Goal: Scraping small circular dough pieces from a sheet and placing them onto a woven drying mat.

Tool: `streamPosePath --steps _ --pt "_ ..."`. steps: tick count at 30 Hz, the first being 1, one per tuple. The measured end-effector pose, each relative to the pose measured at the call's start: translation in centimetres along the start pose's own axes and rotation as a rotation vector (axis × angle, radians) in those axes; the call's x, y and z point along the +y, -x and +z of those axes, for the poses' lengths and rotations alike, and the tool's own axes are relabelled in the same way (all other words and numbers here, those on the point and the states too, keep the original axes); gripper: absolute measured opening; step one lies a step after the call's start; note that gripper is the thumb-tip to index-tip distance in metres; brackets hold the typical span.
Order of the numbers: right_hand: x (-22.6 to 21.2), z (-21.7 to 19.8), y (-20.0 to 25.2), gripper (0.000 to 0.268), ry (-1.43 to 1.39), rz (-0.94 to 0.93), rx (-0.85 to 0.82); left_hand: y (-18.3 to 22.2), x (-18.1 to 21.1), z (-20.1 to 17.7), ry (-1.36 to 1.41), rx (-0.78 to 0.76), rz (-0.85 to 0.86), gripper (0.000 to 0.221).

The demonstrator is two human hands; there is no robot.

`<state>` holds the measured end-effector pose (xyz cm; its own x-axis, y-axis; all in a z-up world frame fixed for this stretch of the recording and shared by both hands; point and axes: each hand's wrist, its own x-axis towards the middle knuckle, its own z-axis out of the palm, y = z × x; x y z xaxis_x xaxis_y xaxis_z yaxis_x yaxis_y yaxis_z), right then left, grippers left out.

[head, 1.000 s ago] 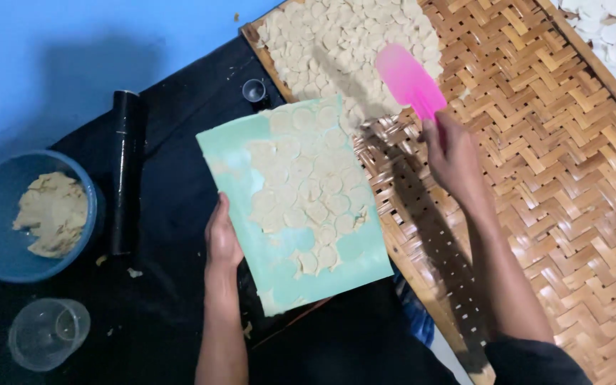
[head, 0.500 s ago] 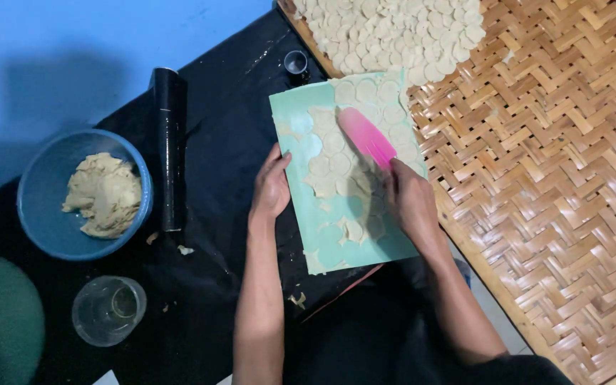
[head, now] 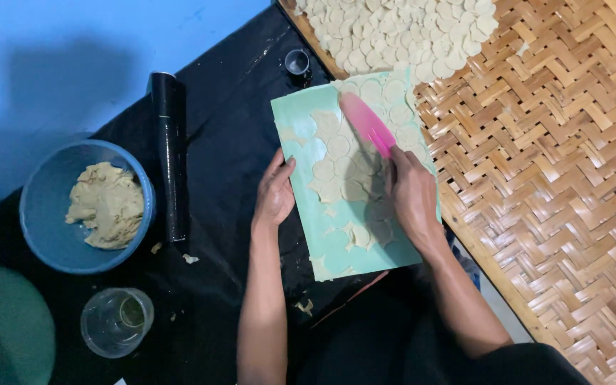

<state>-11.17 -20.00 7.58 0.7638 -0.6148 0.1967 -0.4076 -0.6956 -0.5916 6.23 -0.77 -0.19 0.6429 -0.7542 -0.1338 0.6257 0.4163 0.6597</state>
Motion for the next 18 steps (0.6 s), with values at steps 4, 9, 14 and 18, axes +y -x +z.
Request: streamPosePath --steps 4,9,14,18 --pt "-0.8 -1.0 0.6 0.025 -0.011 -0.003 0.037 -0.1 -0.3 -0.4 0.016 0.021 0.007 0.038" --pt "-1.9 -1.8 1.3 0.028 -0.054 0.089 -0.023 -0.1 0.2 0.4 0.016 0.005 -0.016 0.038" --pt "-1.6 0.0 0.8 0.029 -0.092 0.016 -0.078 0.0 0.3 0.5 0.019 -0.016 -0.001 0.038" --pt "-2.2 0.8 -0.1 0.030 -0.084 -0.021 -0.099 0.0 0.2 0.2 0.017 -0.019 -0.006 0.037"
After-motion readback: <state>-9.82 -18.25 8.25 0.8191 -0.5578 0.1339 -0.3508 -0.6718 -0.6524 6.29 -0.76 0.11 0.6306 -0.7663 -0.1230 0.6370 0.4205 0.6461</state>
